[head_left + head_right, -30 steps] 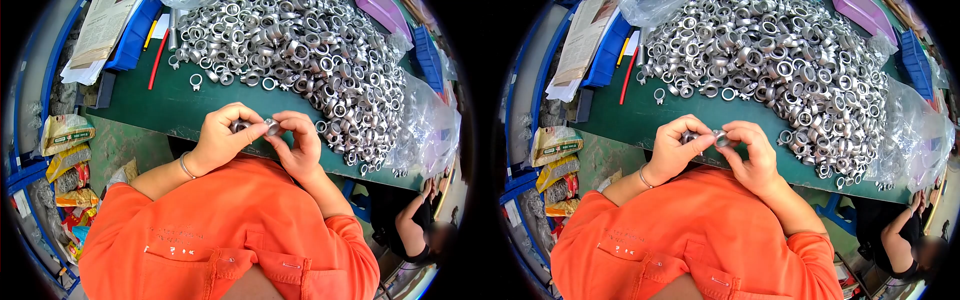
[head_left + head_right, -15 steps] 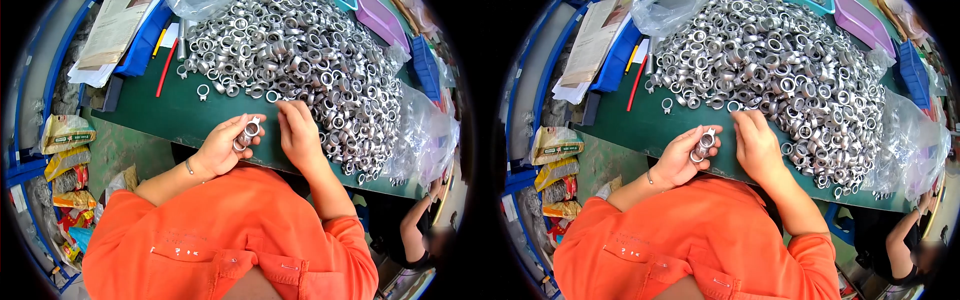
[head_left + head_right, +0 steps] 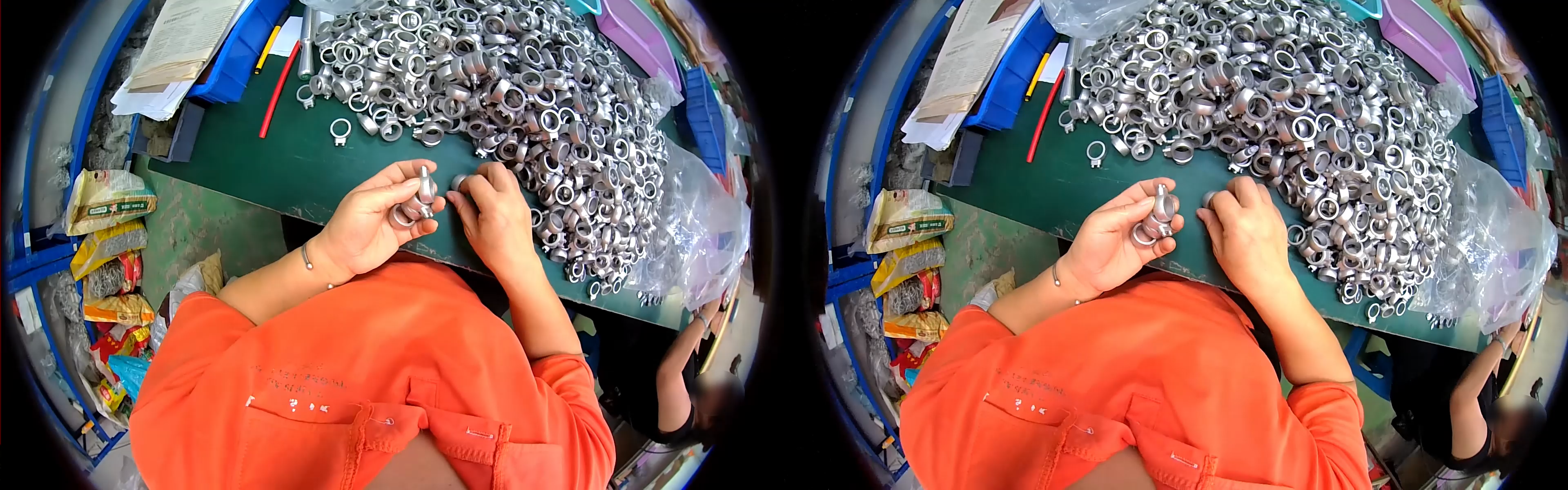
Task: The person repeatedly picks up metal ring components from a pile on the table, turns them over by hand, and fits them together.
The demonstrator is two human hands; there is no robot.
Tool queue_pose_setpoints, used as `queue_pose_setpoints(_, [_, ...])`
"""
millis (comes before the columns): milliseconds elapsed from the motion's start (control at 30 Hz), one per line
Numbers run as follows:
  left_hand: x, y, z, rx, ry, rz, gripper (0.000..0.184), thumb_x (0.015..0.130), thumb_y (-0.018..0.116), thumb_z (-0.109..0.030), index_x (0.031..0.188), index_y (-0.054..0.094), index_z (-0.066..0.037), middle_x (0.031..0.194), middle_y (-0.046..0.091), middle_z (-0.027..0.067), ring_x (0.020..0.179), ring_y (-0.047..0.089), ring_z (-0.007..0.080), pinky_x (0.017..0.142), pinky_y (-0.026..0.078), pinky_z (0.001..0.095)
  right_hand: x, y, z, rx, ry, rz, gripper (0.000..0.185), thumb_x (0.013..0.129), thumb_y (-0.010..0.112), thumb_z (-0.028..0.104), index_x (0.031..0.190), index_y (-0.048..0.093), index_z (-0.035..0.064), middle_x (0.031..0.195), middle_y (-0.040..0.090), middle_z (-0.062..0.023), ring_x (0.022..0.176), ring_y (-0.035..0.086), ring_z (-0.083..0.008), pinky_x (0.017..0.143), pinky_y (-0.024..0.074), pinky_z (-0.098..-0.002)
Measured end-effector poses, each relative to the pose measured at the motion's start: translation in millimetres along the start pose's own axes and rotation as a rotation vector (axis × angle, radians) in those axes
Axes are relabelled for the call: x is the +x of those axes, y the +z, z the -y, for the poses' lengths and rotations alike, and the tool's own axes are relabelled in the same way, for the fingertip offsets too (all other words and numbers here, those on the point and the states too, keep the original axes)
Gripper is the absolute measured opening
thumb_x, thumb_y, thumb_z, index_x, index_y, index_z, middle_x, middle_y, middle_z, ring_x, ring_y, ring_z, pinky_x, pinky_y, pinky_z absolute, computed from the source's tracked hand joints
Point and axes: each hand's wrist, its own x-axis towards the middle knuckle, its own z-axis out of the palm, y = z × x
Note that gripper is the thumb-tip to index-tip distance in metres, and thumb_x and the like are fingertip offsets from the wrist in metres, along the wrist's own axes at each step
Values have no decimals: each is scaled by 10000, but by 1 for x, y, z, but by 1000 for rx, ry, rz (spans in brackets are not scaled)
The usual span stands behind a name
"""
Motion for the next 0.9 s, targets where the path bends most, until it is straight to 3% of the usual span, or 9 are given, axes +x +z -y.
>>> queue_pose_setpoints(200, [-2, 0, -3, 3, -39, 55, 310, 947, 401, -143, 1238, 430, -39, 1022, 573, 94, 962, 589, 215, 762, 507, 340, -5, 5, -4, 262, 66, -106, 126, 706, 677, 50, 786, 580, 38, 895, 538, -102, 788, 537, -290, 656, 462, -384])
queue_pose_setpoints(300, [-2, 1, -3, -15, -63, 89, 328, 946, 403, -144, 1252, 421, -27, 1053, 569, 115, 961, 591, 233, 741, 518, 345, -8, 3, -5, 145, 5, -115, 151, 707, 664, 30, 840, 593, 35, 919, 541, -113, 800, 531, -296, 679, 459, -384])
queue_pose_setpoints(400, [1, -5, -1, -54, -70, 132, 332, 935, 424, -126, 1249, 424, -21, 1037, 574, 117, 923, 600, 224, 708, 520, 331, -8, -2, 0, 86, 14, -24, 303, 704, 644, -1, 998, 588, 46, 929, 530, -121, 840, 526, -297, 717, 451, -379])
queue_pose_setpoints(533, [3, -10, -1, -135, -85, 202, 314, 917, 461, -101, 1217, 445, -10, 998, 571, 110, 827, 581, 181, 643, 488, 283, -10, 0, -5, 128, -3, -23, 277, 723, 638, 4, 991, 584, 48, 929, 510, -130, 820, 532, -305, 694, 457, -381])
queue_pose_setpoints(600, [3, -10, 0, -134, -83, 189, 299, 913, 469, -100, 1197, 454, -8, 986, 569, 108, 802, 564, 169, 630, 470, 271, -11, 0, -4, 281, 158, -33, 214, 750, 631, 11, 956, 582, 40, 925, 491, -139, 793, 540, -313, 661, 464, -377])
queue_pose_setpoints(700, [2, -9, 2, -120, -75, 204, 272, 908, 479, -98, 1164, 469, -7, 975, 566, 107, 781, 542, 155, 619, 449, 254, -11, -5, -2, 244, 165, -46, 144, 761, 642, 31, 889, 575, 27, 903, 495, -135, 757, 552, -305, 626, 467, -370])
queue_pose_setpoints(800, [2, -9, 1, -107, -69, 231, 256, 907, 477, -98, 1148, 479, -10, 975, 566, 110, 784, 544, 156, 616, 446, 252, -14, -13, -7, 233, 202, -46, 171, 733, 690, 65, 850, 575, 19, 816, 515, -112, 640, 558, -268, 551, 463, -338])
queue_pose_setpoints(833, [2, -9, 1, -105, -72, 234, 253, 908, 473, -98, 1145, 483, -11, 975, 566, 112, 783, 551, 159, 611, 448, 254, -15, -14, -11, 270, 224, -56, 169, 723, 703, 32, 832, 576, 8, 820, 533, -93, 641, 580, -212, 543, 480, -285])
queue_pose_setpoints(900, [2, -8, 0, -79, -77, 194, 239, 909, 469, -102, 1130, 492, -14, 978, 566, 112, 781, 558, 162, 593, 450, 256, -15, -15, -12, 599, 341, -49, 154, 718, 697, -29, 819, 581, -11, 865, 555, -78, 721, 596, -149, 607, 504, -239])
